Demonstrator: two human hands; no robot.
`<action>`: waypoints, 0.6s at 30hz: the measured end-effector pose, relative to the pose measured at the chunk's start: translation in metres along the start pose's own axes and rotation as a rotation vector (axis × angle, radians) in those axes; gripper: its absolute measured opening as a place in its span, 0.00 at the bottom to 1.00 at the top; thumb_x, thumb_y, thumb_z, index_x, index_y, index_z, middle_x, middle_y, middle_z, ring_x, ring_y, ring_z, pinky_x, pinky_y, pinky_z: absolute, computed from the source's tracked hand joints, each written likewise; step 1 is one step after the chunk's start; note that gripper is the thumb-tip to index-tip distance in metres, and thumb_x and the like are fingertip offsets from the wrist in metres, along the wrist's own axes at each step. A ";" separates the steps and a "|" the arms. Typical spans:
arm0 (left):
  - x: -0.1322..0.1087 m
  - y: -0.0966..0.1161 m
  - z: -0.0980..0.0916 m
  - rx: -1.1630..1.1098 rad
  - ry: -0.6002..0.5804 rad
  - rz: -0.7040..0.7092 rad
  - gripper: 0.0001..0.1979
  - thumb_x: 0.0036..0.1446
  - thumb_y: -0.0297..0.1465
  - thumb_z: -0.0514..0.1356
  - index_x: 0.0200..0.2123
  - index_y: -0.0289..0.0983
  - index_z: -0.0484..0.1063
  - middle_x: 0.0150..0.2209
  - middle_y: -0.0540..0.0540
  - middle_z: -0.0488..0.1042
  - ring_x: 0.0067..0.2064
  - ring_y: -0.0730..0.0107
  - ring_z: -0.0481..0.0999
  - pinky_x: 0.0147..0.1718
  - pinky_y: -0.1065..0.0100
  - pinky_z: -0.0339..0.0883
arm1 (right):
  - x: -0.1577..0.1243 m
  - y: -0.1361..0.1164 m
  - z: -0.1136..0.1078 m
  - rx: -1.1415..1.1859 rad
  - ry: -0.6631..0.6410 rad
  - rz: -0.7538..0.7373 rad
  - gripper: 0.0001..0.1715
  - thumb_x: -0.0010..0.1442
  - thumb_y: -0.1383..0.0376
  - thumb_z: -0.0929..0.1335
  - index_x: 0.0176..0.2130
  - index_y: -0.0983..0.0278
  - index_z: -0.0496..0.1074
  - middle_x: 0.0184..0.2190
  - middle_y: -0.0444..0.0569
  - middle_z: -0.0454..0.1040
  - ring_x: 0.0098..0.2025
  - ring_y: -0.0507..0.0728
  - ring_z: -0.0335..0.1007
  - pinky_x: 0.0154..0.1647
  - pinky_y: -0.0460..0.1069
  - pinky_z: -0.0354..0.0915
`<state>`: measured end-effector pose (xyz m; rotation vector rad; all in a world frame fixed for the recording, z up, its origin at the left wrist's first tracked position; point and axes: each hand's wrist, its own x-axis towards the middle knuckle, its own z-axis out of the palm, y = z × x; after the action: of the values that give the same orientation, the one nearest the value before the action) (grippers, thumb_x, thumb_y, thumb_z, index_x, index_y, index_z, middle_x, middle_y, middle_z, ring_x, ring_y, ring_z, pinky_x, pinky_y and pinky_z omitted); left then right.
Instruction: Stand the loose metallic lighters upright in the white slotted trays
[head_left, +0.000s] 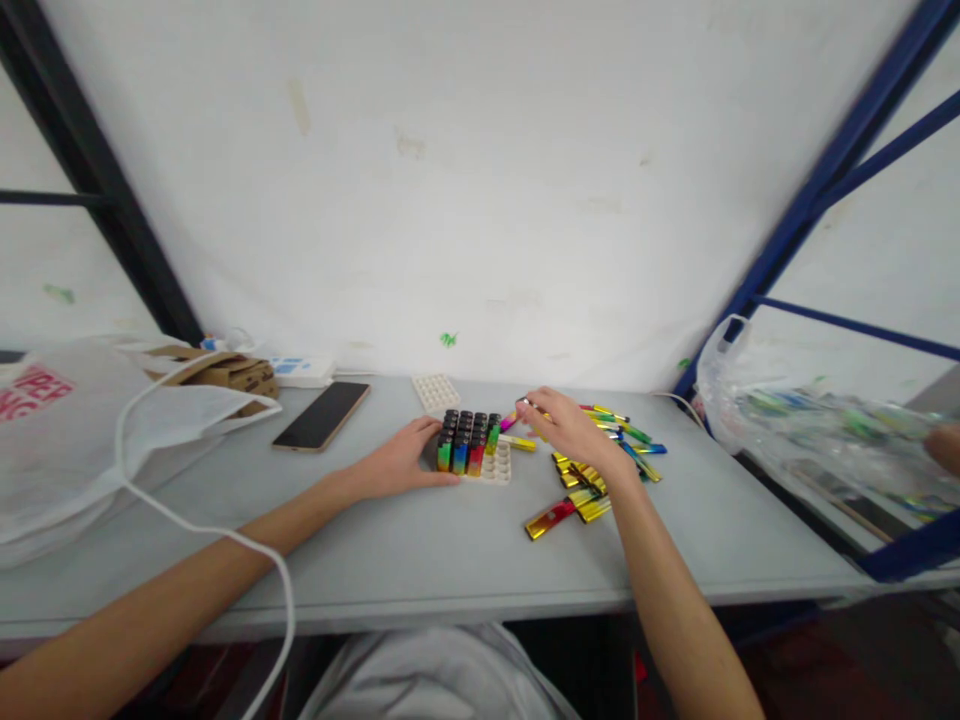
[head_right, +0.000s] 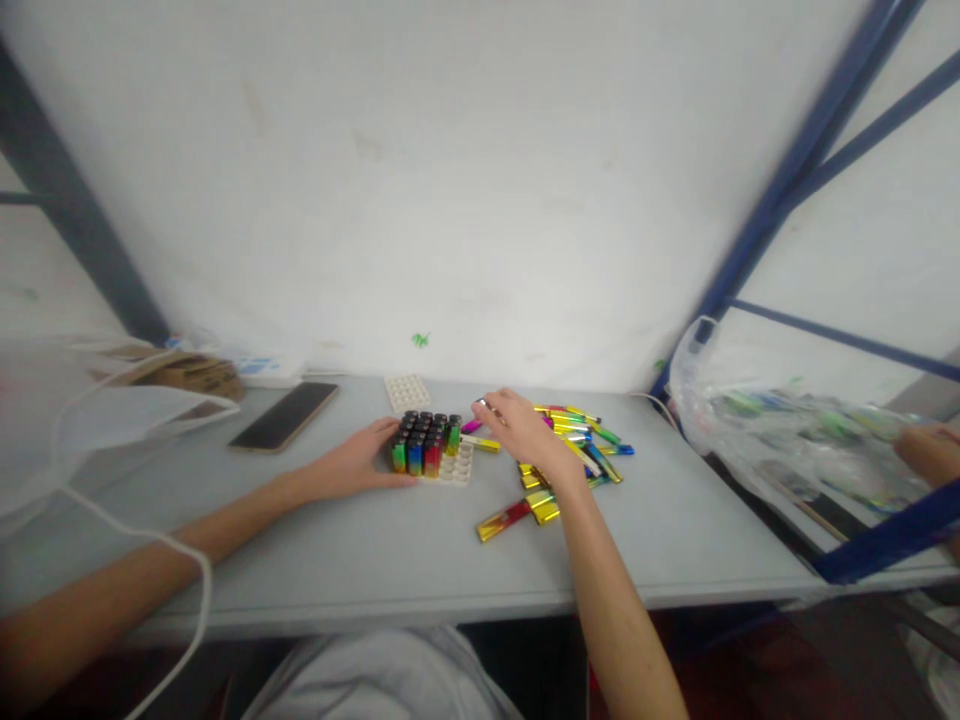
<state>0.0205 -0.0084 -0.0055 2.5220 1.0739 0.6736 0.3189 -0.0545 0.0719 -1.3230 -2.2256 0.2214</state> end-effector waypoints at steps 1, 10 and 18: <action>0.000 0.000 0.000 -0.001 0.002 0.000 0.39 0.48 0.55 0.72 0.56 0.36 0.74 0.58 0.35 0.76 0.61 0.42 0.75 0.64 0.49 0.67 | -0.001 -0.001 -0.002 -0.032 -0.014 -0.036 0.23 0.77 0.55 0.59 0.34 0.63 0.72 0.33 0.48 0.75 0.40 0.56 0.70 0.43 0.48 0.60; -0.001 0.001 -0.003 -0.006 -0.002 -0.019 0.39 0.48 0.54 0.72 0.57 0.36 0.74 0.58 0.35 0.76 0.60 0.41 0.75 0.64 0.49 0.68 | -0.003 -0.007 -0.003 0.211 -0.293 0.004 0.23 0.74 0.52 0.64 0.35 0.64 0.76 0.31 0.47 0.83 0.31 0.54 0.77 0.35 0.46 0.63; -0.002 -0.001 0.000 0.000 -0.047 -0.014 0.42 0.52 0.54 0.70 0.61 0.32 0.70 0.60 0.32 0.73 0.62 0.43 0.72 0.66 0.49 0.64 | 0.002 -0.012 0.014 -0.025 -0.347 -0.006 0.18 0.74 0.60 0.65 0.36 0.66 0.77 0.33 0.51 0.83 0.34 0.55 0.76 0.35 0.46 0.60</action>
<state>0.0189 -0.0091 -0.0059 2.5154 1.0741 0.6073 0.3022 -0.0572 0.0656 -1.3755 -2.5230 0.4520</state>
